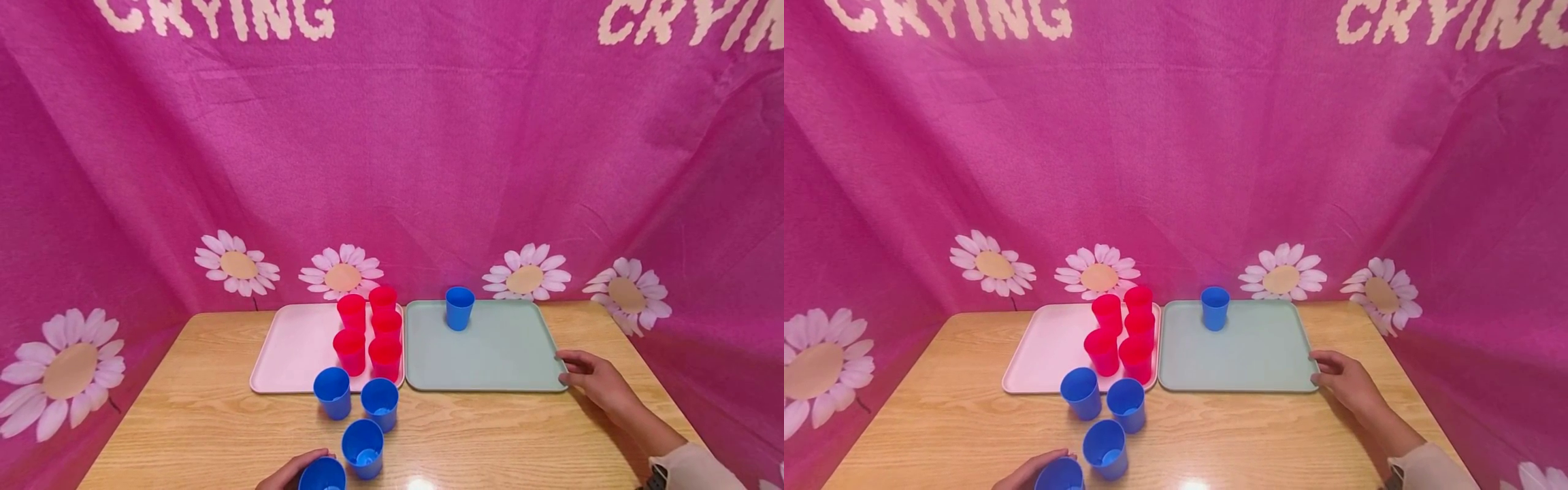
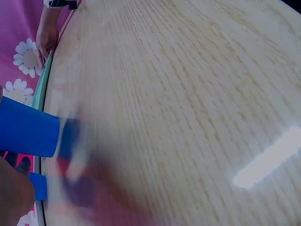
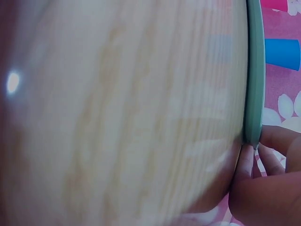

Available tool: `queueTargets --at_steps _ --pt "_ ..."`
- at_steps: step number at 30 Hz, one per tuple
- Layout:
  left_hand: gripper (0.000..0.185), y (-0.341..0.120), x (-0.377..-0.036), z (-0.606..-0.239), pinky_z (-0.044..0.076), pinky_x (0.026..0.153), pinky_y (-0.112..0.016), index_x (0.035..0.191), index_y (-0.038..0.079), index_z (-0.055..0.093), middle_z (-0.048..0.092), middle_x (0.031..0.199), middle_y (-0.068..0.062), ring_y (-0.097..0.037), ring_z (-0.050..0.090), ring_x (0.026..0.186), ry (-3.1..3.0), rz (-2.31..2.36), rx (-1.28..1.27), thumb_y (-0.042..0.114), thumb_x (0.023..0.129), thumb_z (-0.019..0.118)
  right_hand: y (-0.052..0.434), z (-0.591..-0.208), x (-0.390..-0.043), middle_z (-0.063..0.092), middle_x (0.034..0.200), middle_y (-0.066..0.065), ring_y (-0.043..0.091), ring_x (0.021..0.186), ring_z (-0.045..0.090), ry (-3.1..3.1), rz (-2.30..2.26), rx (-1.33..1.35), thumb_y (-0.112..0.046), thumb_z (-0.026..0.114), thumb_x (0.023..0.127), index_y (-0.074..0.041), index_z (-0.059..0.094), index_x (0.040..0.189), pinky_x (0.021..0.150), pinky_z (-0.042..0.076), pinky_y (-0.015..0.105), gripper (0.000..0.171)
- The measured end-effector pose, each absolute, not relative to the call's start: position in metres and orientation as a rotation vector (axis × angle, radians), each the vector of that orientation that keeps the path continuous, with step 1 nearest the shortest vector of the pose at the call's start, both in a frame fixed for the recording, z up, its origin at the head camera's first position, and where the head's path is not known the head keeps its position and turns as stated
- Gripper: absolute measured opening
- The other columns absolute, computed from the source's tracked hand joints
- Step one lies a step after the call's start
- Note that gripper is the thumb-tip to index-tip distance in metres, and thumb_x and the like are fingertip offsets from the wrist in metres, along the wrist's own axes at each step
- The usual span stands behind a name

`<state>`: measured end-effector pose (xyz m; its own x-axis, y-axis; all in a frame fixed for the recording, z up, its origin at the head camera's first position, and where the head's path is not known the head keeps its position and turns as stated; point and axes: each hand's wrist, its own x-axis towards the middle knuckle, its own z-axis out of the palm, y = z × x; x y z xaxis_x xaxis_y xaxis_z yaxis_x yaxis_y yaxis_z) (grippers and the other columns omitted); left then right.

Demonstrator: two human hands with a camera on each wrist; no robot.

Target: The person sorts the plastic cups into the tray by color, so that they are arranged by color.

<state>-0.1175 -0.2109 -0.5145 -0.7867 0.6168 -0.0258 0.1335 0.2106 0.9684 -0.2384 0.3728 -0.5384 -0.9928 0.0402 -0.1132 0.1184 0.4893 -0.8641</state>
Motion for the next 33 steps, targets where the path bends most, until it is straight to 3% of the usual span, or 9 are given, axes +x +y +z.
queueTargets --at_steps 6,13,17,20,23,26,33 --pt "0.061 -0.207 -0.116 -0.507 0.055 0.100 -0.043 0.149 -0.014 0.035 0.051 0.143 -0.035 0.012 0.053 0.122 2.068 1.619 0.737 0.010 0.101 0.065 0.373 -0.539 -0.238 0.052 0.143 0.033 -0.005 0.097 0.055 2.648 -1.527 0.142 -0.011 0.072 0.096 0.009 0.052 0.142 0.078 0.052 0.012 0.055" --pt "0.058 -0.197 -0.110 -0.492 0.055 0.101 -0.040 0.150 -0.009 0.039 0.058 0.145 -0.003 -0.001 0.057 0.128 2.044 1.663 0.749 0.010 0.102 0.065 0.375 -0.541 -0.240 0.049 0.146 0.034 -0.007 0.100 0.054 2.654 -1.519 0.134 -0.012 0.072 0.096 0.009 0.051 0.143 0.080 0.051 0.010 0.055" --pt "0.060 -0.191 -0.110 -0.483 0.056 0.100 -0.039 0.151 -0.009 0.037 0.054 0.147 -0.021 -0.014 0.058 0.132 2.044 1.650 0.740 0.011 0.102 0.065 0.375 -0.541 -0.241 0.049 0.146 0.034 0.001 0.105 0.057 2.656 -1.502 0.141 -0.013 0.072 0.096 0.009 0.051 0.144 0.080 0.050 0.010 0.056" --pt "0.064 -0.185 -0.111 -0.475 0.056 0.099 -0.039 0.152 -0.008 0.038 0.049 0.146 -0.035 -0.030 0.057 0.133 2.071 1.623 0.680 0.014 0.100 0.068 0.375 -0.542 -0.240 0.050 0.146 0.034 -0.002 0.104 0.057 2.657 -1.503 0.137 -0.013 0.072 0.096 0.009 0.052 0.143 0.080 0.050 0.009 0.056" --pt "0.067 -0.178 -0.112 -0.467 0.056 0.099 -0.039 0.153 -0.005 0.039 0.046 0.148 -0.035 -0.051 0.049 0.134 2.062 1.616 0.594 0.019 0.099 0.071 0.375 -0.542 -0.240 0.049 0.145 0.034 -0.007 0.100 0.054 2.651 -1.514 0.132 -0.012 0.072 0.096 0.009 0.052 0.143 0.080 0.050 0.010 0.055" --pt "0.070 -0.172 -0.113 -0.459 0.055 0.101 -0.039 0.154 -0.004 0.038 0.045 0.150 -0.034 -0.059 0.043 0.136 2.018 1.638 0.535 0.020 0.098 0.072 0.375 -0.541 -0.240 0.050 0.145 0.034 -0.009 0.098 0.053 2.653 -1.509 0.132 -0.012 0.072 0.096 0.009 0.052 0.143 0.080 0.050 0.010 0.055" --pt "0.078 -0.155 -0.118 -0.440 0.051 0.104 -0.052 0.155 0.001 0.039 0.046 0.153 -0.028 -0.053 0.046 0.137 2.012 1.688 0.448 0.016 0.091 0.079 0.375 -0.541 -0.240 0.053 0.142 0.033 -0.005 0.100 0.053 2.677 -1.479 0.135 -0.012 0.072 0.096 0.009 0.053 0.142 0.079 0.049 0.010 0.054"
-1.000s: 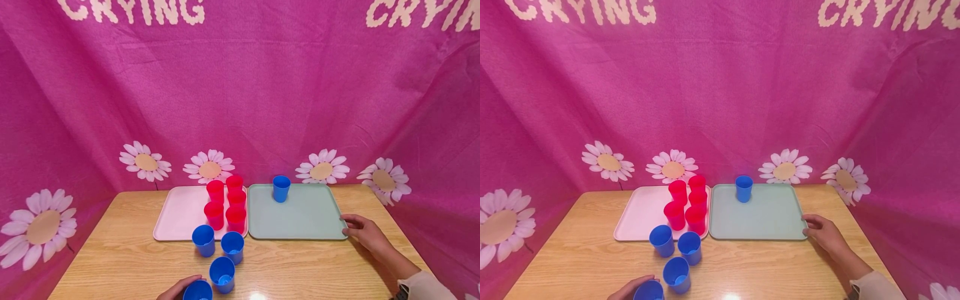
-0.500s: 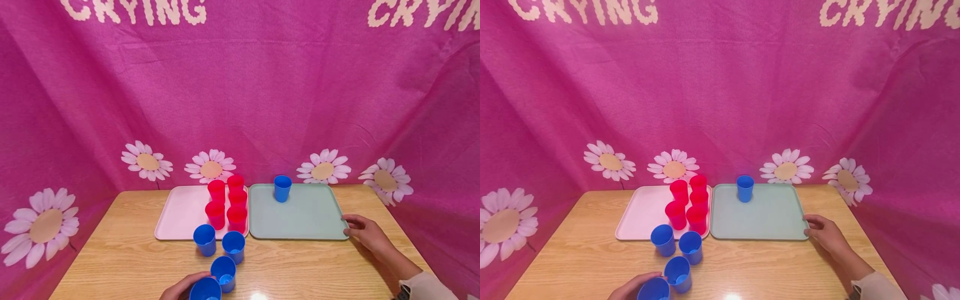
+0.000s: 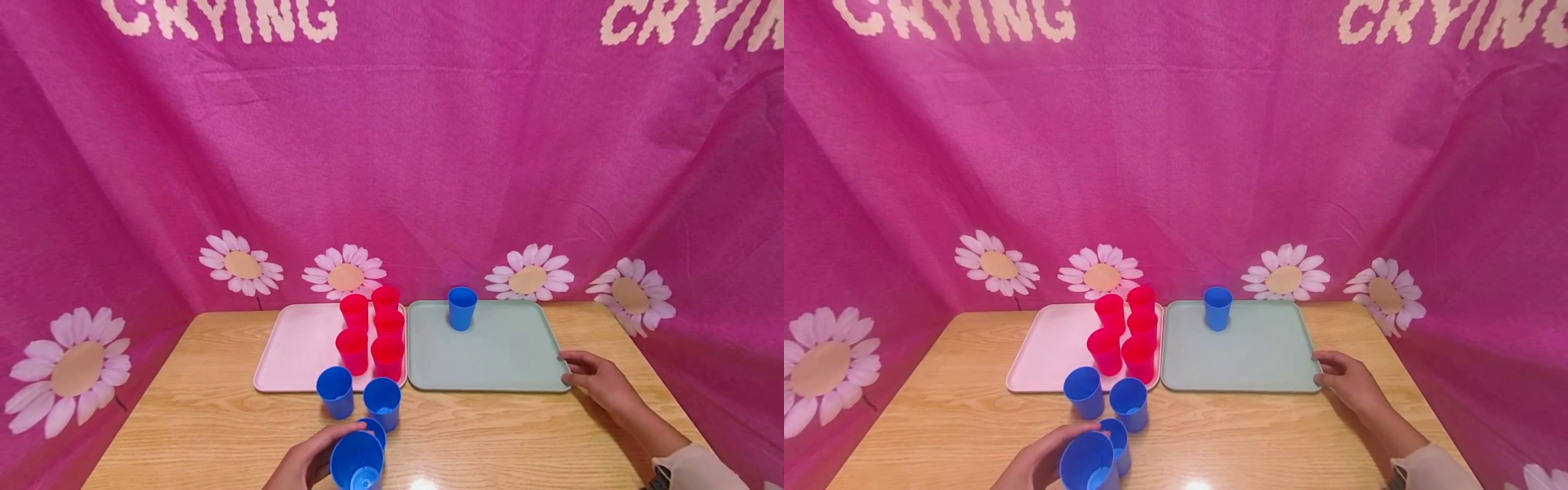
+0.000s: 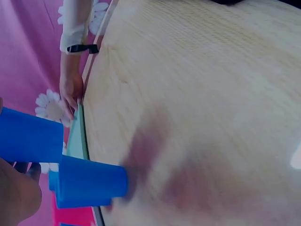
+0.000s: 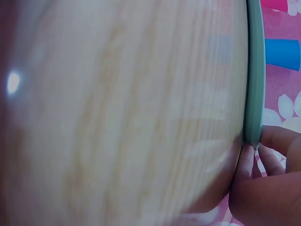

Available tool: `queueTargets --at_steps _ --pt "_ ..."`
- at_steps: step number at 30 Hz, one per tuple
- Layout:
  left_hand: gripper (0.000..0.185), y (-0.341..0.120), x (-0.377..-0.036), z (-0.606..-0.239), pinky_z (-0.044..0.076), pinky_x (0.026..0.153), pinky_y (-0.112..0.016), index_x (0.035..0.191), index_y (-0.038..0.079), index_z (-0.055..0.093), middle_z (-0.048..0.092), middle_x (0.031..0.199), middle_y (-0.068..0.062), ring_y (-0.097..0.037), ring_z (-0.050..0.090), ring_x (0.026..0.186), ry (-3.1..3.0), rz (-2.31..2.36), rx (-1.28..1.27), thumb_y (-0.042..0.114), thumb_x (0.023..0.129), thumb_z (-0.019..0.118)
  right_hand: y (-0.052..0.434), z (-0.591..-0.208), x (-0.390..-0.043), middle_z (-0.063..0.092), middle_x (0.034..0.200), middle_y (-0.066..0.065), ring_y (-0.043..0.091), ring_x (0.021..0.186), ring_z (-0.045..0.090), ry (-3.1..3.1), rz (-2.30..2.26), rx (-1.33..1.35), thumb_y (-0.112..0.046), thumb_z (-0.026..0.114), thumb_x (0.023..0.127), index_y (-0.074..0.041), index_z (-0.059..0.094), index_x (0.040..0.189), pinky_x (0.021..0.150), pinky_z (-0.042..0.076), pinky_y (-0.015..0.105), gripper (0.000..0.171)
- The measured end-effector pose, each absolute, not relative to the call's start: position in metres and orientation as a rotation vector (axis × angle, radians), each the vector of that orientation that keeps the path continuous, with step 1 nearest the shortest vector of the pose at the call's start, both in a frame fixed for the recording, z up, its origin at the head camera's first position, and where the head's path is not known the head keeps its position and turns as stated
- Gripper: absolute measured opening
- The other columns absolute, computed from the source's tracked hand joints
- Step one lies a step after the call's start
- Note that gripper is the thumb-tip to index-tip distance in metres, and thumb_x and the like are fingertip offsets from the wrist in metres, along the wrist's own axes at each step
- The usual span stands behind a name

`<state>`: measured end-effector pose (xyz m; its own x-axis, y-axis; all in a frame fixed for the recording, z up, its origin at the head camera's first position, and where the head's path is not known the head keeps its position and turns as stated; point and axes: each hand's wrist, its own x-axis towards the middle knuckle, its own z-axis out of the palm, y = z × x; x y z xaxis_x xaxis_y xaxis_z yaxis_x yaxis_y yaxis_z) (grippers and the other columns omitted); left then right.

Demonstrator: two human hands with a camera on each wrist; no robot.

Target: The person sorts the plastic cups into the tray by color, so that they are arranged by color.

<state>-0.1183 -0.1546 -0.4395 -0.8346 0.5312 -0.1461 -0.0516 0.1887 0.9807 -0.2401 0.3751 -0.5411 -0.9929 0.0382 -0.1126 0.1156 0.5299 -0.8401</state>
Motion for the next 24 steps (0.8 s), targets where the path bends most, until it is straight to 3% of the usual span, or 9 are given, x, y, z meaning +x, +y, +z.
queueTargets --at_steps 3,10,15,24 --pt "0.077 -0.143 -0.119 -0.428 0.051 0.103 -0.056 0.155 0.009 0.044 0.049 0.152 -0.024 -0.049 0.051 0.135 2.035 1.695 0.371 0.022 0.089 0.082 0.374 -0.542 -0.240 0.053 0.142 0.033 -0.009 0.097 0.052 2.679 -1.492 0.131 -0.011 0.073 0.095 0.009 0.053 0.142 0.079 0.050 0.010 0.054" --pt "0.075 -0.113 -0.128 -0.403 0.053 0.101 -0.055 0.152 0.028 0.048 0.050 0.151 -0.015 -0.046 0.051 0.135 2.076 1.688 0.307 0.030 0.086 0.084 0.373 -0.539 -0.239 0.052 0.141 0.035 -0.003 0.098 0.055 2.669 -1.503 0.133 -0.011 0.072 0.096 0.011 0.052 0.141 0.078 0.052 0.012 0.054" --pt "0.069 -0.090 -0.141 -0.394 0.051 0.104 -0.053 0.148 0.030 0.051 0.053 0.149 -0.008 -0.039 0.050 0.138 2.081 1.738 0.365 0.028 0.087 0.084 0.373 -0.540 -0.239 0.053 0.141 0.035 -0.005 0.096 0.055 2.663 -1.503 0.141 -0.011 0.072 0.096 0.011 0.052 0.141 0.078 0.052 0.013 0.054" --pt "0.067 -0.053 -0.167 -0.391 0.048 0.107 -0.054 0.148 0.026 0.051 0.054 0.150 -0.008 -0.039 0.047 0.142 2.140 1.781 0.374 0.026 0.089 0.082 0.373 -0.540 -0.240 0.053 0.140 0.035 -0.008 0.096 0.055 2.688 -1.500 0.116 -0.011 0.073 0.095 0.011 0.053 0.140 0.077 0.051 0.012 0.054"
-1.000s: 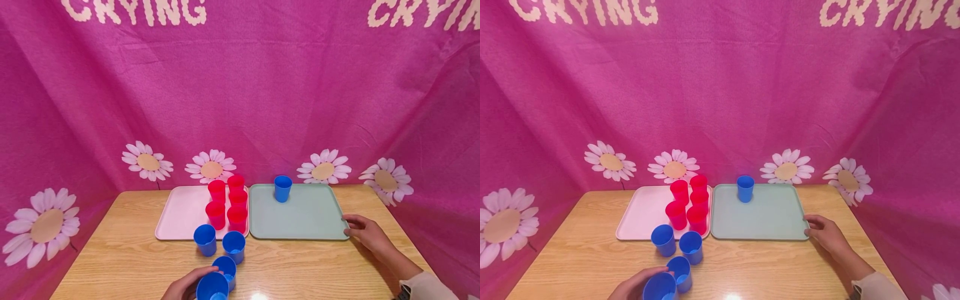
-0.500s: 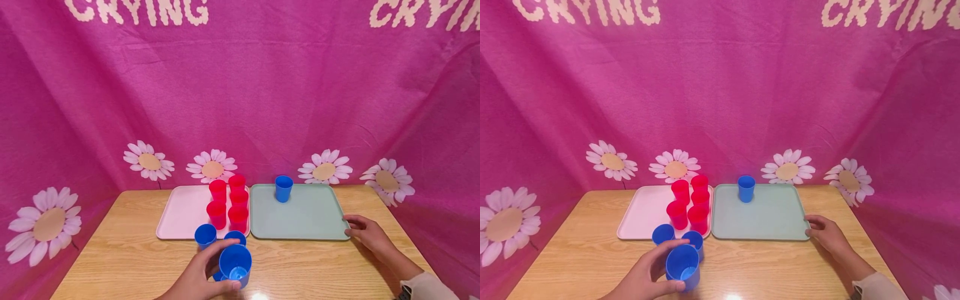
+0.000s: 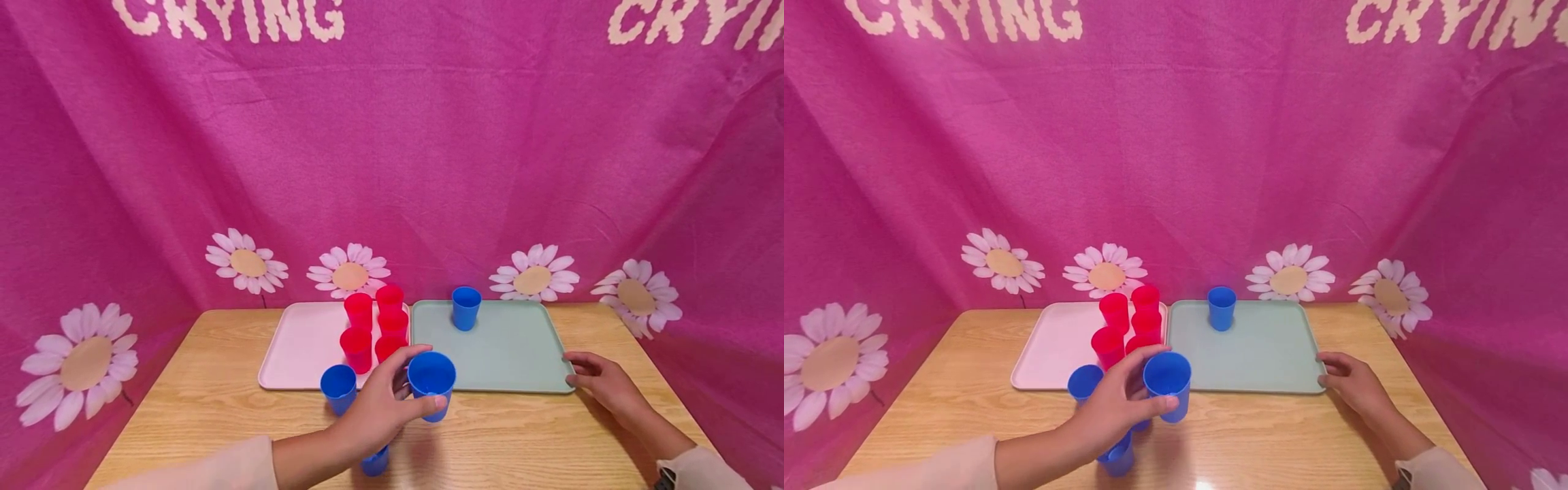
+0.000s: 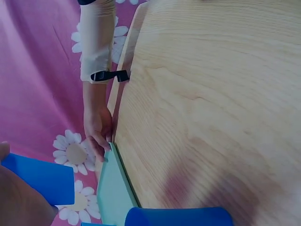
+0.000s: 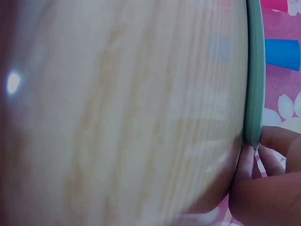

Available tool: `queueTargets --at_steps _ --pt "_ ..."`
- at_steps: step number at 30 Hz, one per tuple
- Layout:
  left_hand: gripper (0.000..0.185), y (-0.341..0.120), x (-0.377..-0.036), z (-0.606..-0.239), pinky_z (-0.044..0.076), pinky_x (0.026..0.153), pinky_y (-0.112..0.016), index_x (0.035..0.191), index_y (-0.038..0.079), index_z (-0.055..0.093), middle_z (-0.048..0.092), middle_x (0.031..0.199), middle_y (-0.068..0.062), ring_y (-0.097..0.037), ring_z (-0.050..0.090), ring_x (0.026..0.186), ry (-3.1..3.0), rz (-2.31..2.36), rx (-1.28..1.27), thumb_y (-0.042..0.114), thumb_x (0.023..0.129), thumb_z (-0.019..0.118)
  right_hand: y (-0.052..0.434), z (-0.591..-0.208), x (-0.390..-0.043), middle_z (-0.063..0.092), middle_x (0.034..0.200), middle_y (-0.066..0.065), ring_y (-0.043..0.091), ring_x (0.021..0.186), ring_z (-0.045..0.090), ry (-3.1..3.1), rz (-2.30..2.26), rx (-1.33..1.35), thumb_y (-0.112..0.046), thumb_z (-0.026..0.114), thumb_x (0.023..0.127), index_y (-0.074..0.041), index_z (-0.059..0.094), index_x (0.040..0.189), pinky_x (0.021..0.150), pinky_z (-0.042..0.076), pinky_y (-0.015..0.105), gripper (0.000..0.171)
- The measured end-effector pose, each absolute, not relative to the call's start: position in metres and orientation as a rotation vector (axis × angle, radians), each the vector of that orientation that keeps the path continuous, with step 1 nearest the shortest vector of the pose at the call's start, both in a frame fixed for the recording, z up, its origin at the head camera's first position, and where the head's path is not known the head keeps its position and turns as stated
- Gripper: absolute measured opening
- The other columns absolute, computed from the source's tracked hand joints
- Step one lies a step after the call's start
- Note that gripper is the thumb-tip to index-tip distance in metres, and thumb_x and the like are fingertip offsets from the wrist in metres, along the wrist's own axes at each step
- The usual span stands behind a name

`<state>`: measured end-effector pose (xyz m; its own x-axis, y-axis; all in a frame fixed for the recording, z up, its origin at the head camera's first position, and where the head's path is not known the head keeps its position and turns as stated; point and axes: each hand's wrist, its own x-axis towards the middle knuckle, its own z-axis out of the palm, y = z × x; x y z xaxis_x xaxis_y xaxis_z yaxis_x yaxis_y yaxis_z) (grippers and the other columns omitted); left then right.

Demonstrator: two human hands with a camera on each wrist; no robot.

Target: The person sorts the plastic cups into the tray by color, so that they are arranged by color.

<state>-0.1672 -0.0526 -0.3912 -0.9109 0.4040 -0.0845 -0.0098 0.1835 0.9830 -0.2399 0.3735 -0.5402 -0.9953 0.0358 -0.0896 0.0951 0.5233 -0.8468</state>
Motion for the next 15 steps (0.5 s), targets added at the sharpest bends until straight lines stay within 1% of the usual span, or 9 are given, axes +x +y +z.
queueTargets --at_steps 1,3,5,7,8,9,11,13,15 --pt "0.067 -0.050 -0.170 -0.392 0.049 0.106 -0.054 0.149 0.026 0.051 0.054 0.149 -0.008 -0.040 0.048 0.142 2.140 1.785 0.379 0.025 0.089 0.082 0.373 -0.540 -0.240 0.054 0.141 0.034 -0.008 0.096 0.055 2.691 -1.496 0.121 -0.011 0.073 0.095 0.011 0.053 0.140 0.077 0.051 0.012 0.054" --pt "0.068 -0.044 -0.175 -0.393 0.051 0.104 -0.053 0.149 0.026 0.050 0.054 0.148 -0.008 -0.040 0.049 0.141 2.151 1.781 0.380 0.026 0.089 0.082 0.373 -0.540 -0.242 0.053 0.141 0.034 -0.001 0.101 0.058 2.695 -1.480 0.119 -0.012 0.073 0.096 0.011 0.053 0.141 0.077 0.051 0.012 0.054" --pt "0.069 -0.038 -0.181 -0.394 0.053 0.102 -0.053 0.150 0.028 0.049 0.055 0.148 -0.008 -0.040 0.049 0.140 2.169 1.772 0.376 0.029 0.089 0.082 0.374 -0.540 -0.243 0.052 0.142 0.035 0.012 0.108 0.062 2.698 -1.457 0.127 -0.012 0.072 0.096 0.011 0.052 0.142 0.077 0.050 0.011 0.054" --pt "0.070 -0.032 -0.187 -0.396 0.054 0.099 -0.054 0.150 0.030 0.048 0.055 0.148 -0.008 -0.040 0.049 0.140 2.183 1.761 0.362 0.031 0.089 0.083 0.373 -0.540 -0.245 0.051 0.143 0.035 0.027 0.116 0.061 2.696 -1.445 0.137 -0.012 0.071 0.097 0.011 0.051 0.142 0.077 0.050 0.011 0.054" --pt "0.071 -0.029 -0.189 -0.396 0.055 0.098 -0.054 0.150 0.030 0.048 0.055 0.148 -0.008 -0.040 0.049 0.140 2.186 1.760 0.352 0.031 0.089 0.083 0.373 -0.540 -0.245 0.051 0.143 0.035 0.033 0.119 0.059 2.690 -1.444 0.139 -0.011 0.071 0.097 0.011 0.051 0.142 0.077 0.050 0.010 0.054" --pt "0.071 -0.026 -0.192 -0.397 0.055 0.097 -0.054 0.150 0.030 0.047 0.055 0.147 -0.008 -0.041 0.049 0.140 2.188 1.761 0.342 0.031 0.089 0.082 0.373 -0.540 -0.245 0.050 0.144 0.035 0.035 0.121 0.058 2.687 -1.441 0.140 -0.012 0.070 0.098 0.012 0.050 0.143 0.077 0.050 0.010 0.055" --pt "0.071 -0.019 -0.196 -0.398 0.056 0.096 -0.056 0.151 0.029 0.046 0.055 0.147 -0.010 -0.043 0.049 0.140 2.188 1.774 0.328 0.031 0.090 0.082 0.373 -0.540 -0.245 0.051 0.144 0.035 0.031 0.120 0.060 2.684 -1.447 0.138 -0.011 0.070 0.097 0.012 0.050 0.143 0.078 0.050 0.010 0.055" --pt "0.071 -0.011 -0.200 -0.399 0.056 0.096 -0.056 0.151 0.028 0.045 0.054 0.147 -0.010 -0.043 0.048 0.140 2.192 1.786 0.316 0.030 0.090 0.081 0.373 -0.540 -0.244 0.051 0.144 0.035 0.018 0.113 0.063 2.685 -1.455 0.133 -0.011 0.071 0.097 0.012 0.050 0.142 0.078 0.050 0.009 0.055" --pt "0.070 -0.003 -0.204 -0.400 0.056 0.095 -0.056 0.152 0.027 0.044 0.054 0.148 -0.010 -0.043 0.048 0.140 2.212 1.794 0.310 0.030 0.091 0.080 0.373 -0.539 -0.242 0.052 0.143 0.035 0.002 0.104 0.060 2.689 -1.459 0.127 -0.012 0.071 0.097 0.012 0.051 0.142 0.078 0.050 0.009 0.055"
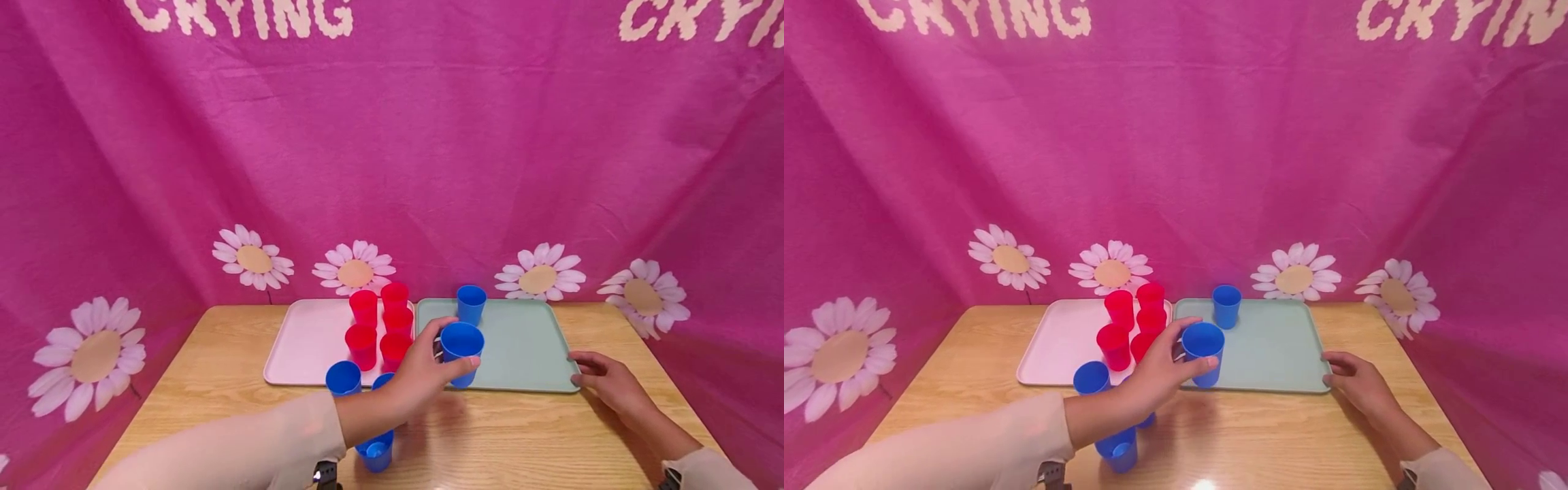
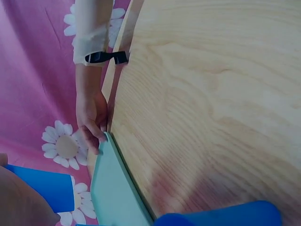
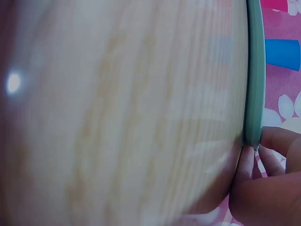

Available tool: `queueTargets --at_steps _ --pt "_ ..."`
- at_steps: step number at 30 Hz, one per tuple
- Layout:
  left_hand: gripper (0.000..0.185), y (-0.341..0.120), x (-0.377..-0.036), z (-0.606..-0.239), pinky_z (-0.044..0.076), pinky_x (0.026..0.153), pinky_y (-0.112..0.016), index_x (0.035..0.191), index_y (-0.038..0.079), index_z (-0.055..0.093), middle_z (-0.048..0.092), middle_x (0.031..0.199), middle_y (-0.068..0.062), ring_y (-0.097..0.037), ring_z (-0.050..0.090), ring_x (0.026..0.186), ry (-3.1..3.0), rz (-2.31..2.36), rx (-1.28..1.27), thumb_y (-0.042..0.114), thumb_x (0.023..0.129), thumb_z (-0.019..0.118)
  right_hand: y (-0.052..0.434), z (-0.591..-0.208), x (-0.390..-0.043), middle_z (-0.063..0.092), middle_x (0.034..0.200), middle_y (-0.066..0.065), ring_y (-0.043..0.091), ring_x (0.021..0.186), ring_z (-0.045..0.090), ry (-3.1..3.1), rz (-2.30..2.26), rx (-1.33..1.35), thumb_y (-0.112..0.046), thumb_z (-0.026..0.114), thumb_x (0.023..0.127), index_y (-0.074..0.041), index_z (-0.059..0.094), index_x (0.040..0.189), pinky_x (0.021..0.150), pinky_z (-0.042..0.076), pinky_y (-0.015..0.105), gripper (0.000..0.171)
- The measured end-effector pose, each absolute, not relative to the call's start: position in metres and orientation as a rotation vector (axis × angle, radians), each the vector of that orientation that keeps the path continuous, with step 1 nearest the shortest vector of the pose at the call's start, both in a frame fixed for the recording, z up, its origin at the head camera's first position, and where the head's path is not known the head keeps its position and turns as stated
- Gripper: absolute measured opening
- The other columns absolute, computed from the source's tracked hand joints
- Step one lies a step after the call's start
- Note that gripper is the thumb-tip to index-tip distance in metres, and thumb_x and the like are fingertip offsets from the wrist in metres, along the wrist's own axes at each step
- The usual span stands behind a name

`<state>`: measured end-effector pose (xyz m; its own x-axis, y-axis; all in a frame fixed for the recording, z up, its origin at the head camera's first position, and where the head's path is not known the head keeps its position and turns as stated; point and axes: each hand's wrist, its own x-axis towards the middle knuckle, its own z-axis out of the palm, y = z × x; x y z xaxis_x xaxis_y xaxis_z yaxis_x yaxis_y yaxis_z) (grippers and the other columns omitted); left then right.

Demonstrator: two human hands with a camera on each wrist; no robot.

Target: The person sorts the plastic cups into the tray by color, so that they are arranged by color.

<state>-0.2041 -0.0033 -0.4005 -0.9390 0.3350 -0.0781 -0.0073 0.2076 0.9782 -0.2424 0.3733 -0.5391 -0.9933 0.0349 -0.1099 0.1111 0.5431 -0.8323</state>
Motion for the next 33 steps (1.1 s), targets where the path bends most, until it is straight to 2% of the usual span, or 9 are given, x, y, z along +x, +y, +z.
queueTargets --at_steps 3,10,17,21,33 --pt "0.070 0.009 -0.211 -0.405 0.057 0.096 -0.055 0.152 0.025 0.043 0.054 0.147 -0.010 -0.042 0.049 0.139 2.249 1.802 0.307 0.029 0.092 0.079 0.374 -0.538 -0.241 0.051 0.143 0.035 -0.011 0.096 0.052 2.693 -1.470 0.127 -0.014 0.072 0.097 0.011 0.051 0.142 0.078 0.050 0.010 0.056" --pt "0.070 0.036 -0.231 -0.420 0.053 0.100 -0.057 0.150 0.018 0.044 0.057 0.143 -0.013 -0.040 0.053 0.134 2.389 1.802 0.252 0.027 0.091 0.080 0.376 -0.539 -0.241 0.048 0.146 0.035 -0.016 0.094 0.048 2.689 -1.457 0.131 -0.017 0.073 0.097 0.010 0.050 0.144 0.078 0.048 0.008 0.058" --pt "0.069 0.055 -0.248 -0.436 0.050 0.103 -0.060 0.149 0.017 0.043 0.056 0.144 -0.015 -0.041 0.052 0.135 2.465 1.800 0.151 0.026 0.091 0.080 0.376 -0.537 -0.241 0.048 0.147 0.034 -0.004 0.103 0.055 2.691 -1.429 0.139 -0.018 0.072 0.097 0.009 0.050 0.145 0.077 0.048 0.008 0.059" --pt "0.068 0.062 -0.254 -0.442 0.050 0.103 -0.061 0.150 0.017 0.043 0.056 0.145 -0.016 -0.042 0.051 0.135 2.468 1.802 0.101 0.025 0.092 0.079 0.374 -0.540 -0.240 0.053 0.141 0.034 -0.011 0.095 0.052 2.709 -1.468 0.117 -0.015 0.073 0.096 0.011 0.052 0.142 0.076 0.050 0.011 0.056" --pt "0.070 0.076 -0.272 -0.460 0.049 0.106 -0.057 0.149 0.012 0.042 0.058 0.141 -0.017 -0.040 0.053 0.133 2.530 1.786 0.009 0.022 0.091 0.080 0.374 -0.541 -0.241 0.054 0.139 0.033 -0.009 0.094 0.053 2.678 -1.491 0.109 -0.015 0.072 0.097 0.012 0.051 0.141 0.076 0.051 0.014 0.055"
